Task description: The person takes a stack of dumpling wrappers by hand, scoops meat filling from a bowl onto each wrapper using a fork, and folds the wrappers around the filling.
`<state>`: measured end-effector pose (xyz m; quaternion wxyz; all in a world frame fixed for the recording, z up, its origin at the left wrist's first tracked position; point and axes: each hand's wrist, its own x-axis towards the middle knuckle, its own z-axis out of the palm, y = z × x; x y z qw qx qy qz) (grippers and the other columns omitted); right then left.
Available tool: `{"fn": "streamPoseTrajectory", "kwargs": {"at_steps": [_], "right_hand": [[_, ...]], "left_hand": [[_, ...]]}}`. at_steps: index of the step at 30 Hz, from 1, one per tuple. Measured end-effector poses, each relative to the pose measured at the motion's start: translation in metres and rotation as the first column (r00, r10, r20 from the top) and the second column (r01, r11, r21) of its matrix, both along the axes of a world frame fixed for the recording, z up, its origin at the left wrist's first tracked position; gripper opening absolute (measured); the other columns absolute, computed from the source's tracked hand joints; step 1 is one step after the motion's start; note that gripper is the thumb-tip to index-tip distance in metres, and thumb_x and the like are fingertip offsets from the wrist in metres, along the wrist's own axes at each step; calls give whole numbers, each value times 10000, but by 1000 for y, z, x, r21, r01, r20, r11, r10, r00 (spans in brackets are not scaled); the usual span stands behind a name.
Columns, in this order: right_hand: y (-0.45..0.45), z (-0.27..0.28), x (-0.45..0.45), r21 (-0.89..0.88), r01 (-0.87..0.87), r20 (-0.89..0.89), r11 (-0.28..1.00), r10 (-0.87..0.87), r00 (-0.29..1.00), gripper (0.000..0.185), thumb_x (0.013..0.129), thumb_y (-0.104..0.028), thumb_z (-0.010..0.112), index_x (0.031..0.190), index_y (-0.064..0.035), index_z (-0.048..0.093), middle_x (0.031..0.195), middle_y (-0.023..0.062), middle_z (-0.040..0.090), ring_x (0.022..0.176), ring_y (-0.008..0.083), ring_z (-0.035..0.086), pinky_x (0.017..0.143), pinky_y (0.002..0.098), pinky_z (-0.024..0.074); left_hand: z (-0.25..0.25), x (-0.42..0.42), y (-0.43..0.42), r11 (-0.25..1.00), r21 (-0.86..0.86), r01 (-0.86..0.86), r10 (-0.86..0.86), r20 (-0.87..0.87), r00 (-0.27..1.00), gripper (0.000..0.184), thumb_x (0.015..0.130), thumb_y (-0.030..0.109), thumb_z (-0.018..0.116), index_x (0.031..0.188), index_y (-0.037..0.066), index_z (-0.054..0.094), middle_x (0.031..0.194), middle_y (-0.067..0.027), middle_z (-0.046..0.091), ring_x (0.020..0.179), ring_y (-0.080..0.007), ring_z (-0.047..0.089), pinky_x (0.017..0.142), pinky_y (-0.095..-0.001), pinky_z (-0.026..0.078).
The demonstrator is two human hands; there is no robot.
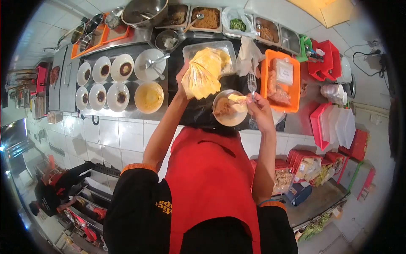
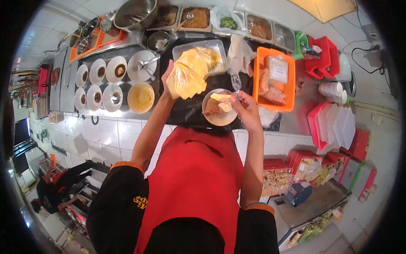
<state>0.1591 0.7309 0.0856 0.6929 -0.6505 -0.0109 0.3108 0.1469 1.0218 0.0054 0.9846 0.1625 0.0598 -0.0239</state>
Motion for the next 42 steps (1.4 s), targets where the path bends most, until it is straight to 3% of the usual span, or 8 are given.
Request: {"fn": "streamPoseTrajectory", "kwargs": {"at_steps": [6,14,24,29,32,36,38,42], "right_hand": [[49,0,51,45,-121,98,992,116,988,217,1018,-256,626,1134,-75,657,670,-121,427,567,-15,335,496,184,240],[126,-8,166,472,-159,33,867,163,986,89,1036,-126,559,970,-69,576,752,-59,447,598,45,378,536,202,306],[142,-13,205,-5,-525,168,851,518,839,198,1023,-259,617,1045,-71,676,763,-99,560,623,6,418,561,182,332],[124,-28,196,-18,-463,85,886,462,883,204,1024,-259,615,1024,-67,683,750,-89,554,645,13,429,571,200,347],[104,-52,192,-99,-477,180,873,488,854,188,1021,-239,614,1003,-66,684,740,-81,551,649,17,439,573,200,345],[65,-62,169,-241,-409,182,880,455,872,154,1003,-196,629,968,-56,682,736,-63,534,679,33,458,596,218,373],[41,-62,149,-297,-310,365,903,407,837,151,1003,-181,631,943,-50,677,737,-60,511,666,36,450,580,222,366],[-9,-51,107,-357,-220,284,908,330,900,140,1006,-173,627,962,-45,659,739,-58,498,637,35,438,553,216,343]], "left_hand": [[-4,67,20,989,16,-144,140,143,980,877,982,718,311,1449,-14,434,1373,-207,568,1225,-347,598,1041,-489,483],[9,106,8,992,-19,-121,122,121,985,897,969,743,300,1441,-5,450,1340,-207,589,1200,-348,613,1036,-480,490],[-18,131,4,991,-103,-90,96,52,994,837,976,723,340,1376,9,513,1223,-183,655,1053,-330,680,915,-470,555],[-34,148,25,958,100,-270,269,21,963,629,1042,505,434,1406,-6,483,1305,-185,623,1180,-350,629,1030,-502,496],[-10,138,43,972,-58,-230,226,-58,972,525,1043,367,499,1411,-6,471,1327,-186,609,1233,-357,596,1087,-515,450],[-3,104,64,919,178,-351,372,-104,922,459,1003,307,605,1356,23,532,1262,-143,647,1155,-289,647,1007,-481,519],[-6,64,69,934,174,-313,337,-133,932,463,976,283,661,1354,47,536,1255,-97,649,1143,-247,650,977,-446,543],[-3,-40,46,944,280,-172,251,-275,928,512,979,257,656,1412,50,481,1309,-84,620,1216,-248,609,1009,-446,538]]}}
